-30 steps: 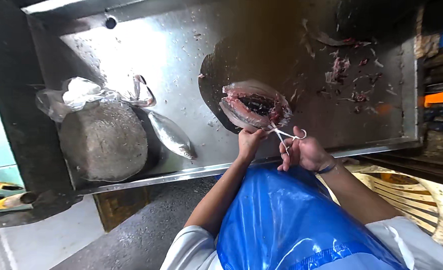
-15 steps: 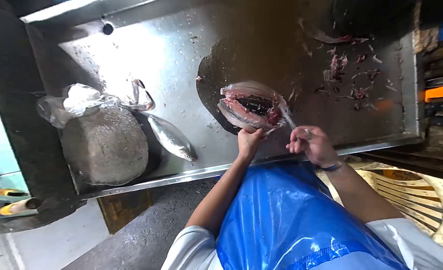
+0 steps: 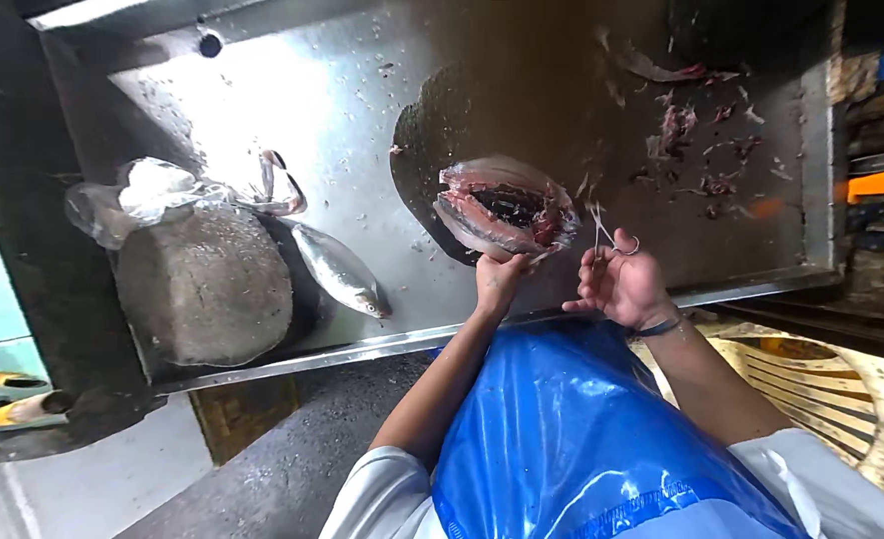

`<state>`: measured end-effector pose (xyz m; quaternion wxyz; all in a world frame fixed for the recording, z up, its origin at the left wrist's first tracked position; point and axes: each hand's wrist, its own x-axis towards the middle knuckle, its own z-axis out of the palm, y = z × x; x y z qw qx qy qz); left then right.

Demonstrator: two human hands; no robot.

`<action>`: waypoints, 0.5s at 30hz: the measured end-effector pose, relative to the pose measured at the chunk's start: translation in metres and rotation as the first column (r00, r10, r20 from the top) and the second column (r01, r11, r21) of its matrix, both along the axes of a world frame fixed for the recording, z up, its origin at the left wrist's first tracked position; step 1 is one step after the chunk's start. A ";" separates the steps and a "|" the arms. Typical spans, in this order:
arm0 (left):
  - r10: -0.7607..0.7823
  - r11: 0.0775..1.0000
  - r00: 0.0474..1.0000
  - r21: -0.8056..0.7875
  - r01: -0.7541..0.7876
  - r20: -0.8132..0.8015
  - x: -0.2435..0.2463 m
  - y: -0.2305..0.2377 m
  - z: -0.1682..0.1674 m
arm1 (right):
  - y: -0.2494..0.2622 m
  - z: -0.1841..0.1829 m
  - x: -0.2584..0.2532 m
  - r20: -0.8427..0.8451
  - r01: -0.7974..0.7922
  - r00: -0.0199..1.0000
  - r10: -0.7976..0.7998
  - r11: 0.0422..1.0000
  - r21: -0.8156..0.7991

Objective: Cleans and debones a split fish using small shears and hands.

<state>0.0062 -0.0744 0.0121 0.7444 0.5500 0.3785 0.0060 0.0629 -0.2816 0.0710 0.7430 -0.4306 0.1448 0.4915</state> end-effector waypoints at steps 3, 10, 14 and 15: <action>0.002 1.000 1.000 -0.020 -0.002 -0.016 0.003 -0.001 0.003 | 0.000 -0.007 -0.007 -0.062 -0.209 0.976 0.210 0.977 0.036; -0.003 1.000 0.999 0.022 0.004 -0.037 0.003 0.000 0.001 | 0.019 -0.012 -0.019 -0.012 -0.029 1.000 0.028 0.992 -0.123; 0.005 1.000 0.999 0.030 -0.004 -0.052 0.005 0.000 0.000 | 0.015 -0.001 -0.021 0.254 0.010 0.966 0.055 0.969 -0.246; 0.004 0.999 0.999 0.032 -0.002 -0.050 0.004 0.000 0.000 | 0.013 0.001 -0.023 0.347 0.004 0.933 0.096 0.961 -0.276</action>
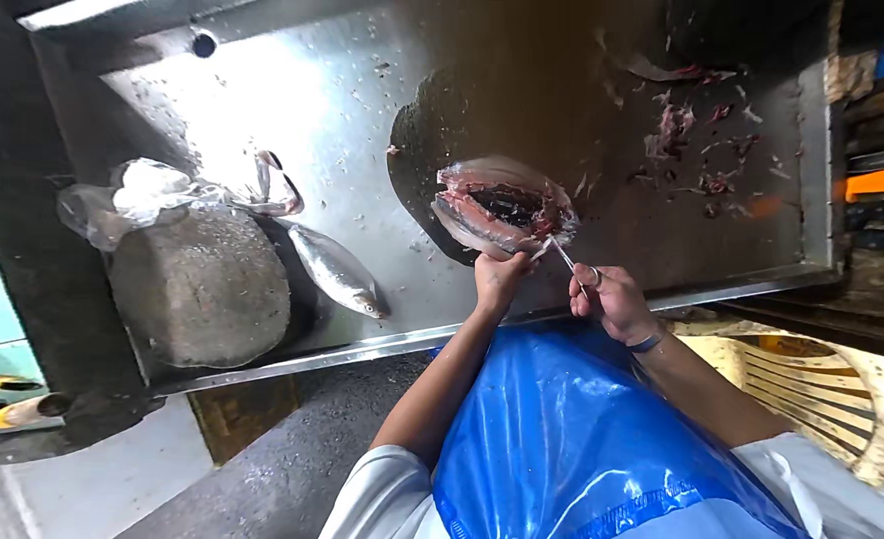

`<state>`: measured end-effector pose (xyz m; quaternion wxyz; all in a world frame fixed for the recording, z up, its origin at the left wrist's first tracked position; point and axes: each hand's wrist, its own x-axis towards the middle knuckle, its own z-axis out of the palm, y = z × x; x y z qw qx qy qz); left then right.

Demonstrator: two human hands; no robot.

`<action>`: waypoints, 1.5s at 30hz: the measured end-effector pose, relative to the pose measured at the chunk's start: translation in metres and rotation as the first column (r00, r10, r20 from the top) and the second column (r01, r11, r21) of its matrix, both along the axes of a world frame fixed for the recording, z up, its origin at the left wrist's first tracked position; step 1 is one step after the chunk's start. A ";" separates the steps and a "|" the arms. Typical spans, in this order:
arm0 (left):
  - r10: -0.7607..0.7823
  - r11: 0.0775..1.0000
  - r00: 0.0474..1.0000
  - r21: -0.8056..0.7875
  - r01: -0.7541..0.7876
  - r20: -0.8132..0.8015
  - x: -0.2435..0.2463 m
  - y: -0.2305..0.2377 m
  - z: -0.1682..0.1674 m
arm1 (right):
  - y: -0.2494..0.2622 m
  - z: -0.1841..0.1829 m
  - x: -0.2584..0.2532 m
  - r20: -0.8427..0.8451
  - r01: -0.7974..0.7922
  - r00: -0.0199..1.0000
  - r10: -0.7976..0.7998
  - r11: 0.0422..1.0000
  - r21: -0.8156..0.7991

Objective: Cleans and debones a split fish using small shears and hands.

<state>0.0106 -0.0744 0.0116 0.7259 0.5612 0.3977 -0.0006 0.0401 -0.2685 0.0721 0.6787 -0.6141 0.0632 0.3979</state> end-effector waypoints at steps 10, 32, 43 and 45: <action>0.012 0.992 1.000 -0.123 -0.010 0.010 0.003 -0.006 0.007 | -0.027 0.013 -0.006 -0.073 -0.231 0.967 0.244 0.961 0.151; -0.020 0.999 0.998 -0.041 0.018 -0.052 0.009 -0.010 0.005 | -0.026 0.010 0.014 0.145 -0.314 0.662 0.735 0.448 -0.837; -0.022 0.999 0.999 -0.042 0.021 -0.031 0.009 -0.010 0.003 | -0.045 0.015 0.031 0.235 -0.166 0.946 0.223 0.956 -0.240; -0.018 0.999 1.000 -0.041 0.017 -0.023 0.010 -0.008 0.003 | -0.029 0.008 0.030 0.156 -0.275 0.939 0.308 0.940 -0.201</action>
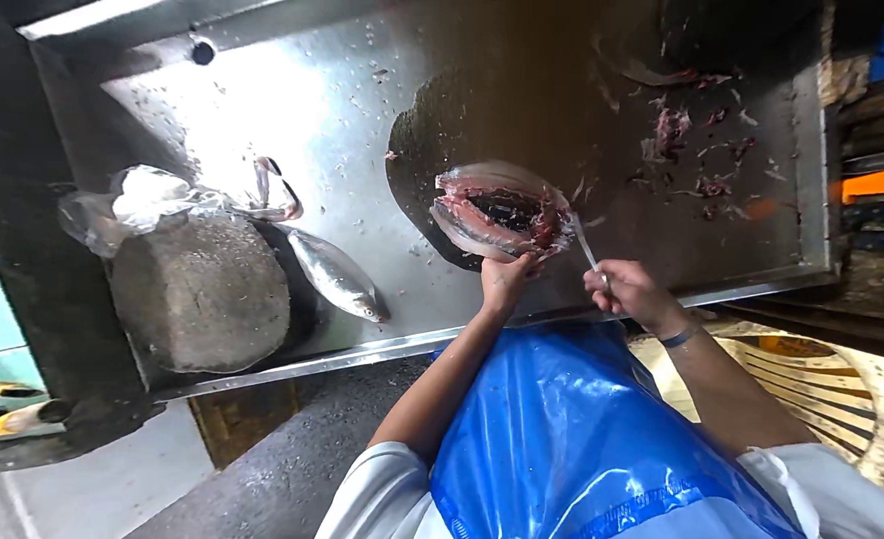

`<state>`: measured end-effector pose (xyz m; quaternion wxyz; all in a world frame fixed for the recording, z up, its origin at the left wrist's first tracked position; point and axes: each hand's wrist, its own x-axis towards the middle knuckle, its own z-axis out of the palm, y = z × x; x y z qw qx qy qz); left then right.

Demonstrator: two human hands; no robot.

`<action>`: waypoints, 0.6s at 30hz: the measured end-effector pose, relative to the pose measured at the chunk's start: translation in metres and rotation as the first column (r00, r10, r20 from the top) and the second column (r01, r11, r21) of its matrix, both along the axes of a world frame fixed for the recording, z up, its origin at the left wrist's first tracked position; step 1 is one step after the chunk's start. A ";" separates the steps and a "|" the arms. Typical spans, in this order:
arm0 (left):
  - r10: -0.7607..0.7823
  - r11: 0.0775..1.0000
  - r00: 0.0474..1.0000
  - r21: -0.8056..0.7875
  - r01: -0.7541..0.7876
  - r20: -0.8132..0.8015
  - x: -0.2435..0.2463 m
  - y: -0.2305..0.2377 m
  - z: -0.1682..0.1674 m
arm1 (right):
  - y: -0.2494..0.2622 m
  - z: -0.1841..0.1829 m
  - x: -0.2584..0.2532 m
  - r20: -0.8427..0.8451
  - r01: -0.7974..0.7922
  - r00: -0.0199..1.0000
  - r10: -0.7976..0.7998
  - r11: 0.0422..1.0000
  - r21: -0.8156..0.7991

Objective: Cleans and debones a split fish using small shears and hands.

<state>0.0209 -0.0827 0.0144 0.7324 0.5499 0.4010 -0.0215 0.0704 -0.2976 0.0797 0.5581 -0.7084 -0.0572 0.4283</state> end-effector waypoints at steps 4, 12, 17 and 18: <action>-0.031 0.998 0.999 0.051 0.032 -0.012 -0.003 -0.003 -0.005 | 0.032 -0.018 -0.011 -0.279 0.022 0.960 -0.023 1.000 -0.008; -0.041 0.998 0.999 -0.042 0.041 0.023 -0.006 -0.001 0.003 | -0.001 0.001 -0.002 -0.455 0.335 0.858 -0.238 0.931 0.146; -0.043 0.999 0.999 -0.003 0.043 0.012 -0.007 -0.003 0.002 | 0.010 -0.010 -0.021 -0.615 0.224 0.787 -0.042 0.949 0.222; -0.041 0.999 0.999 0.006 0.041 0.015 -0.006 -0.003 0.002 | 0.012 -0.013 -0.021 -0.646 0.240 0.762 -0.043 0.946 0.220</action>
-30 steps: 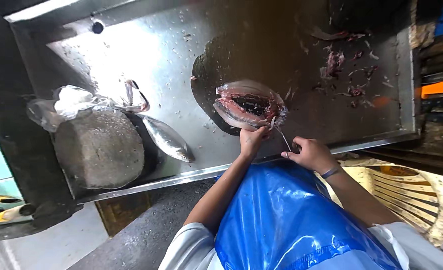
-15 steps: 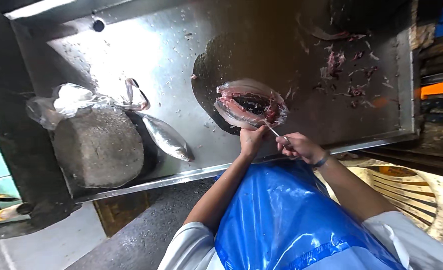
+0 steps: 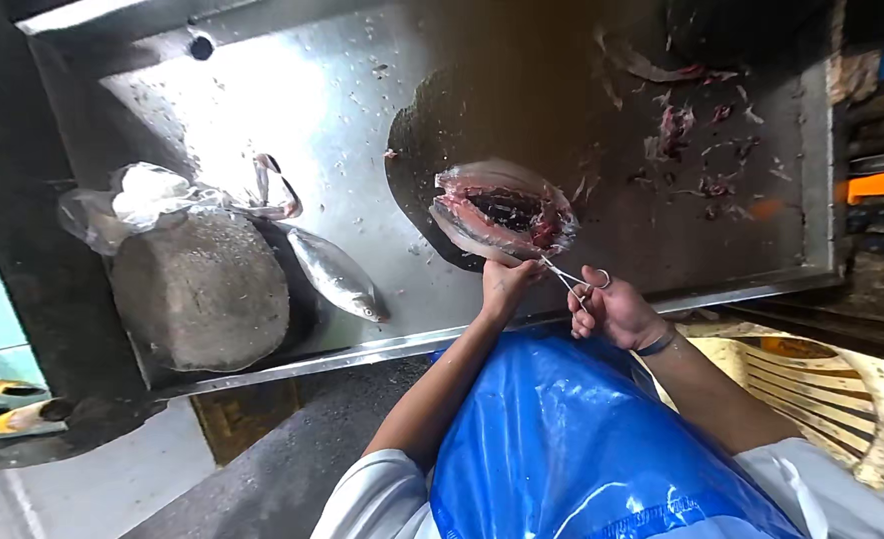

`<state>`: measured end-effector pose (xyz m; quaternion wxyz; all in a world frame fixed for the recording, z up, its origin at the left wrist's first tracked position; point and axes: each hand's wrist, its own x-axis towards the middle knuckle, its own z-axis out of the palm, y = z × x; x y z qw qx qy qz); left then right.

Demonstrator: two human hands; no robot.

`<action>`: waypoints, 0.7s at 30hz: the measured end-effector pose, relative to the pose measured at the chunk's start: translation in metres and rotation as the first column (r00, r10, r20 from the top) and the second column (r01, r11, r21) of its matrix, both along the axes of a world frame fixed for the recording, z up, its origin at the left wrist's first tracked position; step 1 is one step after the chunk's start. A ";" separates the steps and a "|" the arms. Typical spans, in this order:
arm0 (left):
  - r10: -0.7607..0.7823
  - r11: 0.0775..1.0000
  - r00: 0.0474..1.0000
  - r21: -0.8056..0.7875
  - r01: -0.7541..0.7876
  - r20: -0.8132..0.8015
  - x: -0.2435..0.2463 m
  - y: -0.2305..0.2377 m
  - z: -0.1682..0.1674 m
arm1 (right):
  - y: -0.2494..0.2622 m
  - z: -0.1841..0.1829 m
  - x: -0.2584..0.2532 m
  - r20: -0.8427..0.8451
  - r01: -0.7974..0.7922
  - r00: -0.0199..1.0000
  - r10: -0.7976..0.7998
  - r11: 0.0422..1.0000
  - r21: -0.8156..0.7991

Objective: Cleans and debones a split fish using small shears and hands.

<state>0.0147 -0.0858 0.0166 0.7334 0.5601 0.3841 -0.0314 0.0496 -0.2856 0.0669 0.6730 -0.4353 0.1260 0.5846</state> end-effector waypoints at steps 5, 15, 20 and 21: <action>-0.019 0.999 1.000 0.050 0.019 -0.006 -0.001 0.001 0.000 | 0.008 -0.003 -0.003 -0.078 0.045 0.996 -0.051 0.996 -0.082; 0.029 0.999 0.998 0.042 -0.027 -0.047 0.002 0.001 -0.003 | 0.011 0.008 -0.005 0.142 0.127 0.984 -0.109 0.984 -0.122; 0.004 0.997 0.998 0.075 0.000 -0.056 0.002 0.001 -0.006 | 0.018 0.005 -0.009 0.080 0.150 0.987 -0.136 0.970 -0.193; 0.004 0.996 0.998 0.084 0.001 -0.060 0.002 0.001 -0.007 | 0.019 0.010 -0.011 0.162 0.180 0.976 -0.147 0.961 -0.212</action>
